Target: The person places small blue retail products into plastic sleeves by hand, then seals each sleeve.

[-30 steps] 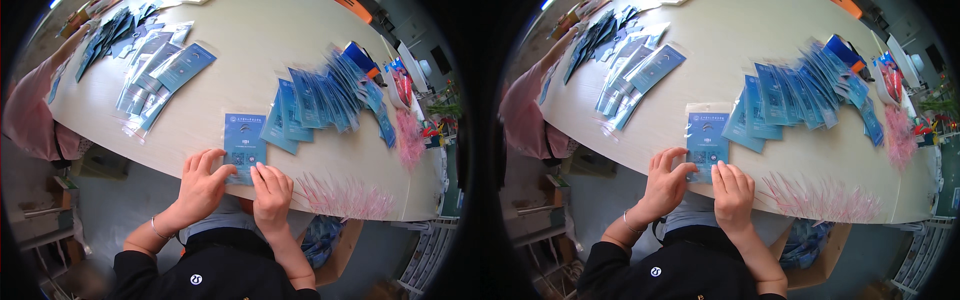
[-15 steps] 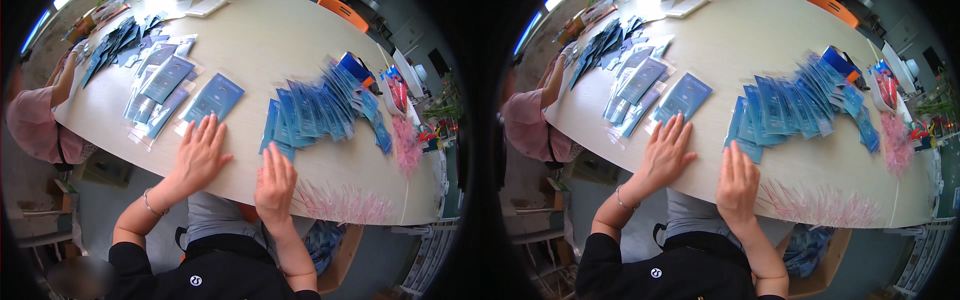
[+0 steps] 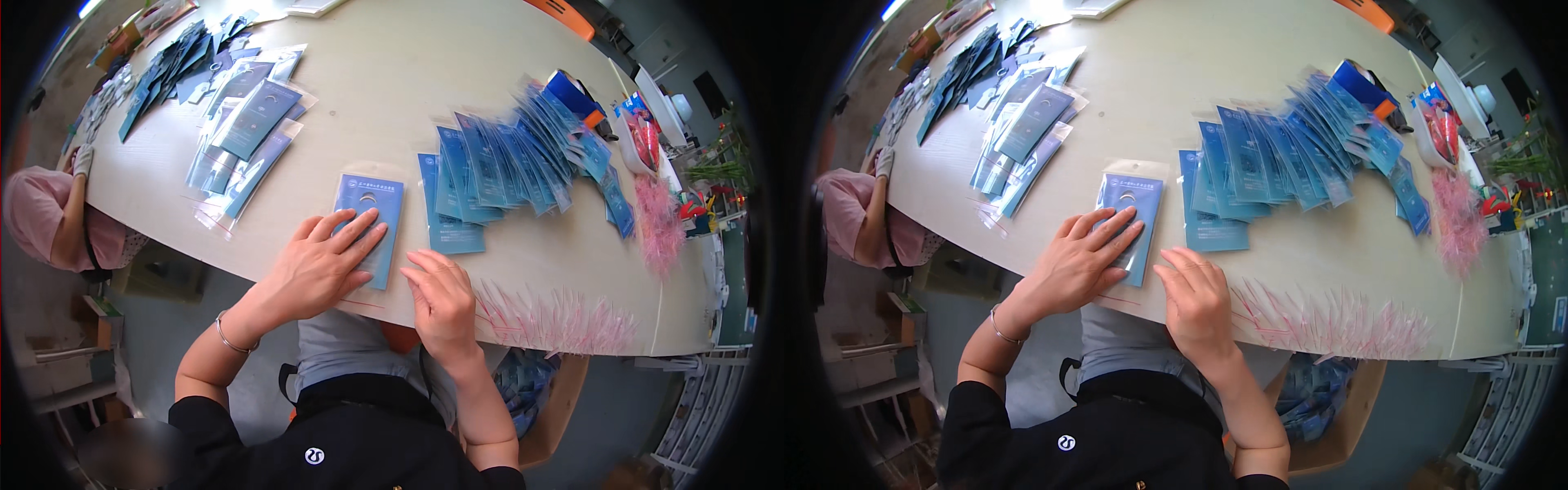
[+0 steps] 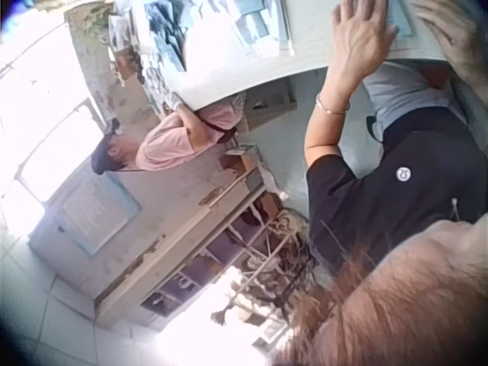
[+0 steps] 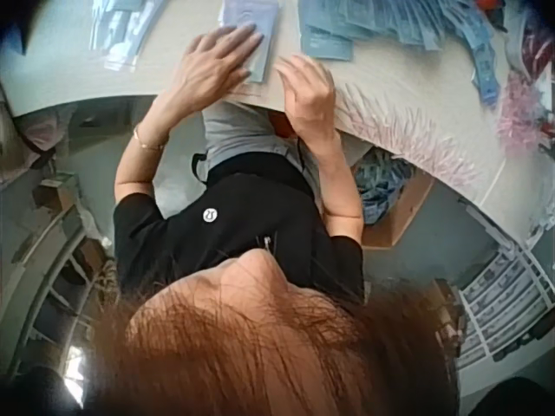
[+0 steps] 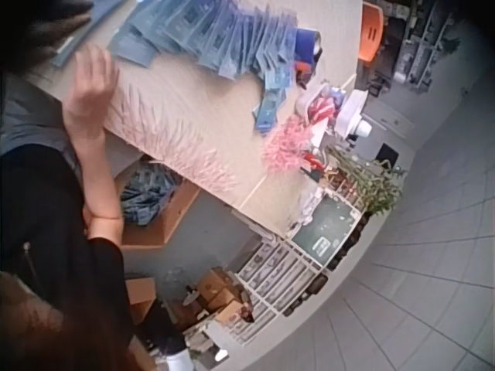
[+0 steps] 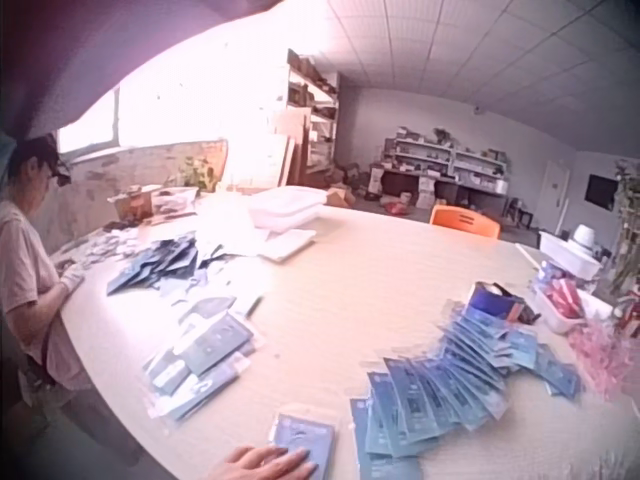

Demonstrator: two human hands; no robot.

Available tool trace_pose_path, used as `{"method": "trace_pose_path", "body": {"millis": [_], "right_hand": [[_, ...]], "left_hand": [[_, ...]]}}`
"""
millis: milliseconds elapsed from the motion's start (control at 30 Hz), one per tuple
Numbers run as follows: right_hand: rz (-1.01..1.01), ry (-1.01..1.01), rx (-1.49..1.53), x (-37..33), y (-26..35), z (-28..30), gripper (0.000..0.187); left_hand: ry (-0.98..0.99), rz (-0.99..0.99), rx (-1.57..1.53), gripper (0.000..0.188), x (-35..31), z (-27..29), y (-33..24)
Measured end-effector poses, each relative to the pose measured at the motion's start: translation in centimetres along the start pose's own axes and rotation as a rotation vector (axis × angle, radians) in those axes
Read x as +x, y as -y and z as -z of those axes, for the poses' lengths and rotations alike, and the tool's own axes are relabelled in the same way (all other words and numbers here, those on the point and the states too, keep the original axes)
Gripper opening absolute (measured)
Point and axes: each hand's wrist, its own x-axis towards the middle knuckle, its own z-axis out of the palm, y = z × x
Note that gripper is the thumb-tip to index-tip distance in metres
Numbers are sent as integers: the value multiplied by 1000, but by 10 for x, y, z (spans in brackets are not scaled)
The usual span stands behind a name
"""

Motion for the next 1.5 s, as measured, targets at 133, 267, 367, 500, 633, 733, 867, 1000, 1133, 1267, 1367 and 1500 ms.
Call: {"method": "trace_pose_path", "body": {"millis": [133, 267, 367, 500, 633, 733, 867, 1000, 1133, 1267, 1367, 1500], "right_hand": [[-104, -3, 80, -13, 18, 4, 21], [-100, 52, -65, -18, 18, 10, 14], [-65, 85, -144, -17, 20, 9, 12], [-45, 174, -277, -21, 21, 4, 9], [-30, 342, 116, -41, 46, 26, 12], [-207, 195, 259, -51, 30, 84, 10], [-788, -598, -120, -117, -66, 191, 16], [-1053, -734, -769, -230, -179, 299, 26], [-1354, -368, -1038, -237, -215, 314, 19], [-1183, -157, -1392, -171, -169, 295, 18], [-672, -525, -928, -107, -95, 235, 11], [-326, -220, -149, -50, -15, 100, 25]], "left_hand": [[-92, 136, 88, 63, -3, -15, -23], [-87, 173, 16, 68, 0, -16, -30], [66, 41, -227, 75, 2, 0, -12], [141, 53, -108, 68, 2, 8, -14], [45, 103, -38, 65, 6, -3, -22], [46, 98, -31, 65, 6, -7, -22], [60, 115, -14, 67, 2, -8, -20], [61, 96, -8, 68, 7, -4, -21], [63, 99, -23, 67, 6, -3, -20], [120, 83, -66, 67, 0, 7, -24], [149, -8, -97, 72, 1, 3, -26], [156, -4, -110, 72, -1, 0, -23]]}}
